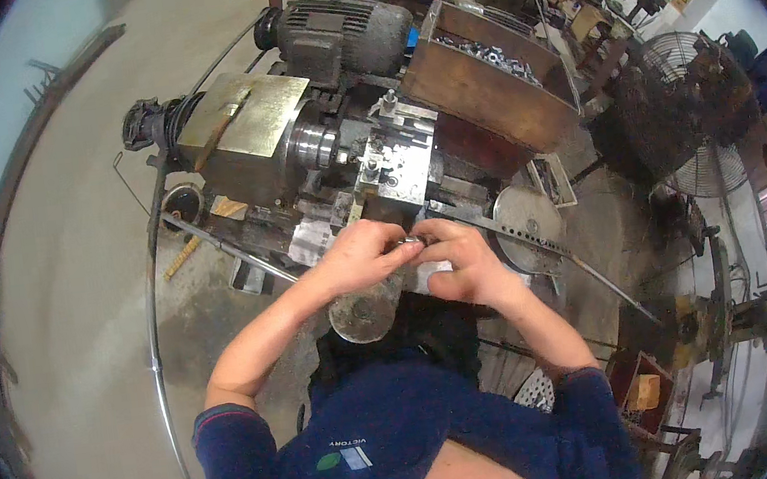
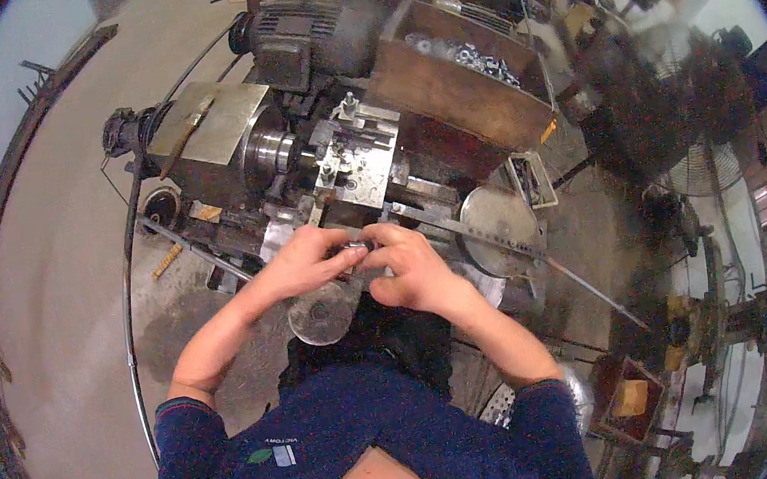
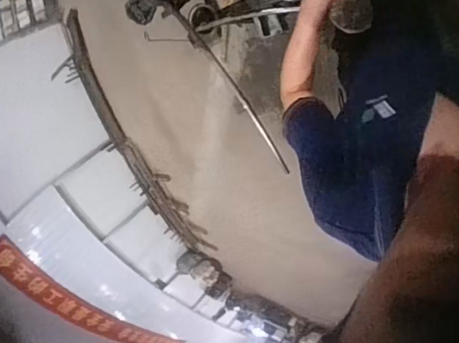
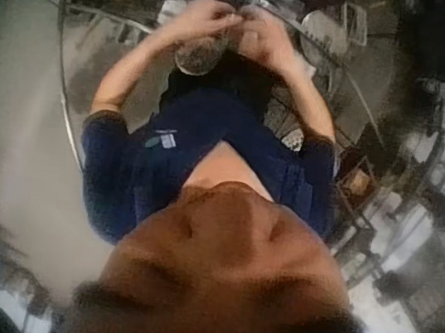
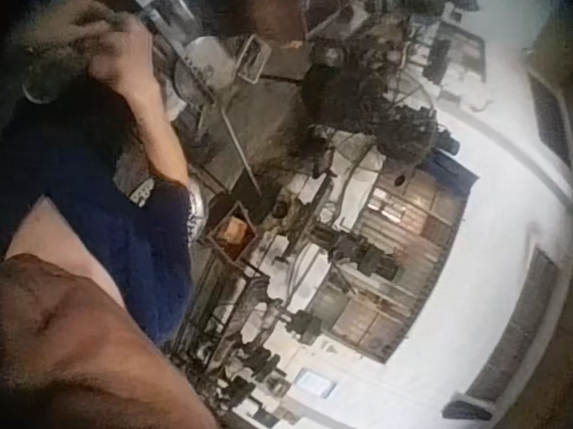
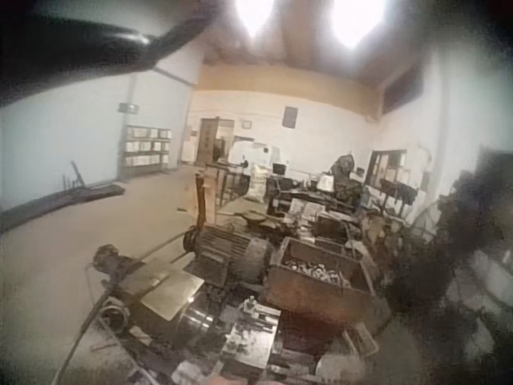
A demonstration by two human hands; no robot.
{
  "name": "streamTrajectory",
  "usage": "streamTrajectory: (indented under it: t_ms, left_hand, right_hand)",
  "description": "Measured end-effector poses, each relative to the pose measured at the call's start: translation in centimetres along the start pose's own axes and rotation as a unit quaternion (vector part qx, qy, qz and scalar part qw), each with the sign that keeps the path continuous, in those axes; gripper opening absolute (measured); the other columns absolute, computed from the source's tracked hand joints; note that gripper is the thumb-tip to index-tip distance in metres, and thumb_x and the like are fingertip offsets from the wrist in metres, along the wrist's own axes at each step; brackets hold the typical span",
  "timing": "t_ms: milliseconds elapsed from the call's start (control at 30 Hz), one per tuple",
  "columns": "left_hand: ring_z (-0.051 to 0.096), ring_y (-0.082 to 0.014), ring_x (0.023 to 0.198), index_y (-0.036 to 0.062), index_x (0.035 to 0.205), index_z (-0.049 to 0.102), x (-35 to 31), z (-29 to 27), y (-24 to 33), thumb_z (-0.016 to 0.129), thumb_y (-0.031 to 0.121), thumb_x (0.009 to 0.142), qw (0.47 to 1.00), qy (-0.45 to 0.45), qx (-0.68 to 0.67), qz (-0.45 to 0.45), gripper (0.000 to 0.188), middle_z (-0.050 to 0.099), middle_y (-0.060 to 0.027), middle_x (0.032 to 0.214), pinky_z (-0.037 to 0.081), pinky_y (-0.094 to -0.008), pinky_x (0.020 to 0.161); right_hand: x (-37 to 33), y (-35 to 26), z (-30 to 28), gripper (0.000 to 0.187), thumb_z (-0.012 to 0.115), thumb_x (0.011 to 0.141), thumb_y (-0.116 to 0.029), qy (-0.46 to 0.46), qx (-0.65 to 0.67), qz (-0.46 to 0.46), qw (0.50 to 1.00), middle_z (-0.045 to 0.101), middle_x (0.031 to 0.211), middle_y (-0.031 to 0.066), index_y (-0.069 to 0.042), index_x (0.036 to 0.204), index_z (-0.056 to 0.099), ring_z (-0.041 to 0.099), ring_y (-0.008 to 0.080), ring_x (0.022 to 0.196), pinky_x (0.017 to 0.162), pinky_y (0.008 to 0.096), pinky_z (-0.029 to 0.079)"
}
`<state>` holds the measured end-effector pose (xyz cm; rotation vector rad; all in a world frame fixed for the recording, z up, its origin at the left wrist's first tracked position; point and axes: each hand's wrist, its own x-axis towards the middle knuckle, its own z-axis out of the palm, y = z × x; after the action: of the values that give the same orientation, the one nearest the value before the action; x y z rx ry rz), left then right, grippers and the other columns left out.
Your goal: The person operates a metal forming machine by inserting small metal pieces into the machine and using a long metal rod to push a lever, causing the machine to process the pieces. The processed pieces are then collected in a perforated metal basket.
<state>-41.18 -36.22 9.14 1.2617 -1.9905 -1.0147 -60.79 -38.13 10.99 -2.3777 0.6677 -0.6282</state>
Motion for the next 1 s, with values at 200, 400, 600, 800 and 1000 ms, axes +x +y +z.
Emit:
streamTrajectory:
  t_ms: [200, 400, 600, 800, 1000]
  left_hand:
    - [0.057, -0.0122, 0.069, -0.0012, 0.102, 0.056, -7.9, -10.3, -1.3, 0.058, 0.020, 0.081, 0.986, 0.125, -0.062, -0.094, 0.030, 0.061, -0.0077, 0.076, 0.047, -0.0281, 0.063]
    - [0.059, -0.0314, 0.067, 0.0046, 0.097, 0.056, -24.2, -16.5, -8.4, 0.059, 0.028, 0.077, 0.739, 0.217, 0.556, -0.312, 0.030, 0.059, -0.0148, 0.066, 0.045, -0.0416, 0.060]
    - [0.056, -0.0315, 0.061, -0.0002, 0.081, 0.056, -30.6, -11.1, -11.8, 0.064, 0.028, 0.075, 0.811, 0.281, 0.192, -0.476, 0.030, 0.057, -0.0153, 0.062, 0.043, -0.0390, 0.058]
    - [0.058, -0.0353, 0.064, -0.0029, 0.077, 0.053, -29.9, -9.6, -13.8, 0.065, 0.023, 0.073, 0.770, 0.340, 0.276, -0.465, 0.029, 0.057, -0.0190, 0.065, 0.044, -0.0417, 0.059]
    - [0.059, -0.0361, 0.069, -0.0003, 0.075, 0.058, -29.7, -11.9, -15.0, 0.060, 0.026, 0.072, 0.722, 0.267, 0.367, -0.522, 0.026, 0.059, -0.0206, 0.070, 0.046, -0.0438, 0.063]
  right_hand:
    - [7.9, 0.8, -0.9, 0.022, 0.060, 0.052, -0.010, 0.012, -0.098, -0.069, 0.993, 0.058, 0.099, 0.0174, -0.006, 0.073, 0.066, 0.057, 0.0329, 0.087, 0.076, 0.0375, 0.047]
    - [16.9, 7.0, 2.6, 0.017, 0.058, 0.051, -0.015, -0.031, -0.271, 0.016, 0.962, 0.061, 0.078, 0.0174, -0.001, 0.061, 0.064, 0.057, 0.0327, 0.074, 0.066, 0.0367, 0.047]
    - [18.0, 9.2, 4.0, 0.021, 0.056, 0.055, -0.016, -0.052, -0.123, 0.109, 0.985, 0.059, 0.064, 0.0190, 0.000, 0.066, 0.064, 0.060, 0.0306, 0.063, 0.060, 0.0352, 0.047]
    - [19.2, 7.6, 4.2, 0.020, 0.055, 0.056, -0.016, -0.066, -0.052, 0.139, 0.987, 0.053, 0.053, 0.0172, 0.003, 0.062, 0.059, 0.055, 0.0204, 0.050, 0.051, 0.0322, 0.043]
    - [18.8, 7.6, 3.8, 0.024, 0.056, 0.054, -0.020, 0.011, -0.070, 0.101, 0.992, 0.050, 0.053, 0.0200, 0.003, 0.055, 0.054, 0.052, 0.0292, 0.051, 0.053, 0.0362, 0.043]
